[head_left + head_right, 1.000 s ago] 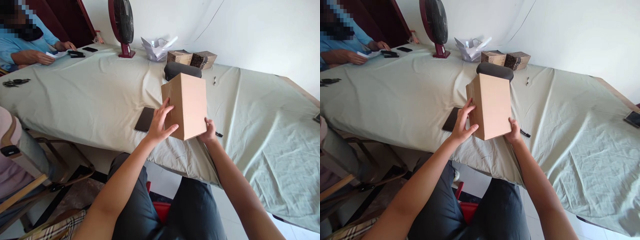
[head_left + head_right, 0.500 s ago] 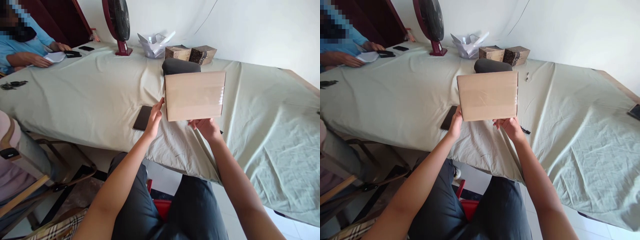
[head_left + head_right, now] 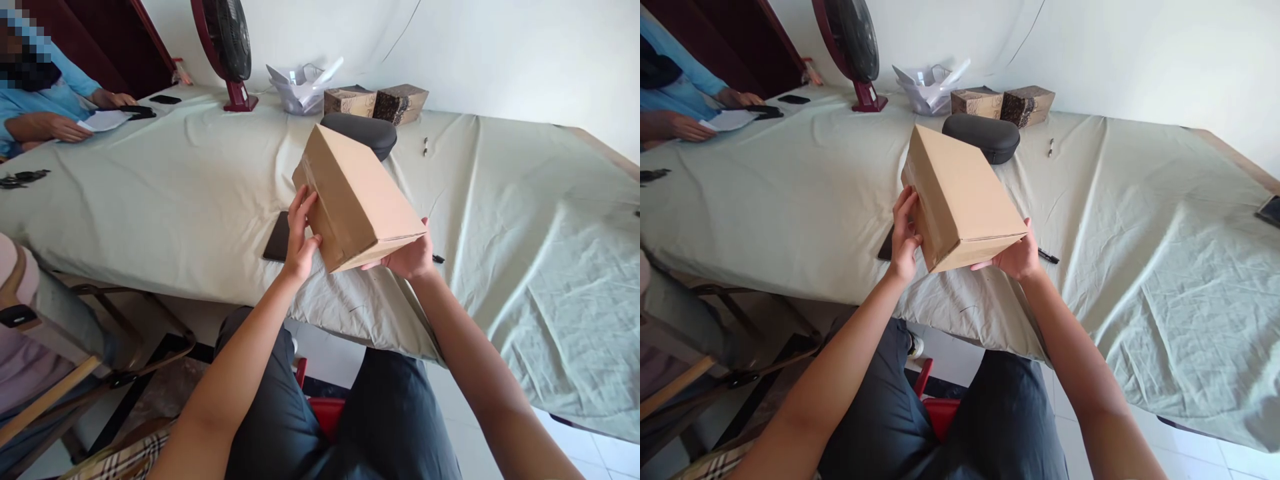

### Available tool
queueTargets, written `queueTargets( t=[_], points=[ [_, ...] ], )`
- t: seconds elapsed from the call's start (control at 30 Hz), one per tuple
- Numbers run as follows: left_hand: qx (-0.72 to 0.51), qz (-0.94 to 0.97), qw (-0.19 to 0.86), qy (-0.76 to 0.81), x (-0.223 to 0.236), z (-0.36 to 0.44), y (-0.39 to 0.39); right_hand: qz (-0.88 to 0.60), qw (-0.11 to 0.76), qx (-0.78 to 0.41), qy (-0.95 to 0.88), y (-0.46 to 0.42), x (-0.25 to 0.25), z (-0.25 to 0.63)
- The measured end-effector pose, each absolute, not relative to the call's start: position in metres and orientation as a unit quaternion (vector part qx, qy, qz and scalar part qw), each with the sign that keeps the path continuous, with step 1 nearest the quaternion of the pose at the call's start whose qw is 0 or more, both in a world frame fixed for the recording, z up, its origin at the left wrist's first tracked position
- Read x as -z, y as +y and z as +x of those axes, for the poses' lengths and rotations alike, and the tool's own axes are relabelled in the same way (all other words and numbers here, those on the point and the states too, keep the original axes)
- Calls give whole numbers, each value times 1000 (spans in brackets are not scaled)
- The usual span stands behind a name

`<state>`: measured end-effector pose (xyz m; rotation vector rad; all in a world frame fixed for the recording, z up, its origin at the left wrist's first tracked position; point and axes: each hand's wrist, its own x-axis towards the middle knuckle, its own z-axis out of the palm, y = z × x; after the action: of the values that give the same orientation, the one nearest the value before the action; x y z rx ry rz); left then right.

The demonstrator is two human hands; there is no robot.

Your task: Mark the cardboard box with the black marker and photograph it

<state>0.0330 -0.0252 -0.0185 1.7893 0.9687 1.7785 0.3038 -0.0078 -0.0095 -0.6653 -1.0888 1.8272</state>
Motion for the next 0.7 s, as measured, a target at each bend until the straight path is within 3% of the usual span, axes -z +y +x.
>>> queueTargets(
  t=[0.27, 0.53, 0.7],
  points=[
    [-611, 669, 227, 356, 17, 35, -28, -305, 484, -669, -474, -4, 12, 309],
    [-662, 502, 468, 301, 13, 46, -26, -298, 509, -386, -710, -13, 17, 303],
    [-689, 423, 500, 311, 2, 47, -30, -299, 548, -427, -655, -18, 14, 300]
  ],
)
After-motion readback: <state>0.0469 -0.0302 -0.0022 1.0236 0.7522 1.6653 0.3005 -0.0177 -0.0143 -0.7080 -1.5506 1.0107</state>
